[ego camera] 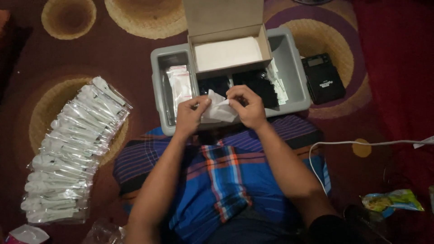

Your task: Wrapping plastic forks in napkins and placing them into individual plastic bags for packaging.

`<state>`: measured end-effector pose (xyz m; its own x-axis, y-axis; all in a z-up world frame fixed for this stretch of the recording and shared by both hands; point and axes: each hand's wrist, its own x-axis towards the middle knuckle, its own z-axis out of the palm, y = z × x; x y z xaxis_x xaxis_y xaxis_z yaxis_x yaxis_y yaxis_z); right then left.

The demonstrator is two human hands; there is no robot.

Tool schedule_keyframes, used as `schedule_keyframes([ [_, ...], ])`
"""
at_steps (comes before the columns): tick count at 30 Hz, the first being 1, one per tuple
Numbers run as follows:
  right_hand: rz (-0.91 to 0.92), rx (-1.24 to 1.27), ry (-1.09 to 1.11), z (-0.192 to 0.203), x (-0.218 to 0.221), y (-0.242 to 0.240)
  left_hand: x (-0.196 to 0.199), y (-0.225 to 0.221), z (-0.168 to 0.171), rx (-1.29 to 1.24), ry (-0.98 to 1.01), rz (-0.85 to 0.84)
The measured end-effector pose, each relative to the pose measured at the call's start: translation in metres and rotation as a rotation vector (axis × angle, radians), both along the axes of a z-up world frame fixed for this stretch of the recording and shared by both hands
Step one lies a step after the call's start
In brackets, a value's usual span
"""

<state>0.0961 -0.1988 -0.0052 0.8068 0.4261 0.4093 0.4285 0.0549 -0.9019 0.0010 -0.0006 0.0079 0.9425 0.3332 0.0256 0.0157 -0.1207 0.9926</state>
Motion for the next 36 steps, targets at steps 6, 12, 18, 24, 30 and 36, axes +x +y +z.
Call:
schedule_keyframes([
  [6, -0.062, 0.103, 0.101, 0.004, 0.023, -0.028, 0.044, 0.025, 0.009, 0.229, -0.048, 0.022],
  [12, -0.072, 0.153, 0.24, 0.017, 0.046, -0.087, 0.146, 0.044, 0.023, 0.552, -0.213, -0.045],
  [18, -0.121, 0.166, 0.225, 0.011, 0.057, -0.111, 0.238, 0.041, 0.028, 0.66, -0.207, -0.357],
  [24, -0.098, 0.123, 0.231, 0.006, 0.064, -0.099, 0.305, 0.019, -0.008, 0.873, -0.172, -0.592],
  [30, -0.189, 0.035, 0.272, 0.002, 0.062, -0.102, 0.322, 0.022, -0.039, 1.44, -0.154, -0.604],
  [36, -0.176, 0.019, 0.258, 0.01, 0.062, -0.095, 0.312, 0.026, -0.049, 1.682, -0.543, -0.506],
])
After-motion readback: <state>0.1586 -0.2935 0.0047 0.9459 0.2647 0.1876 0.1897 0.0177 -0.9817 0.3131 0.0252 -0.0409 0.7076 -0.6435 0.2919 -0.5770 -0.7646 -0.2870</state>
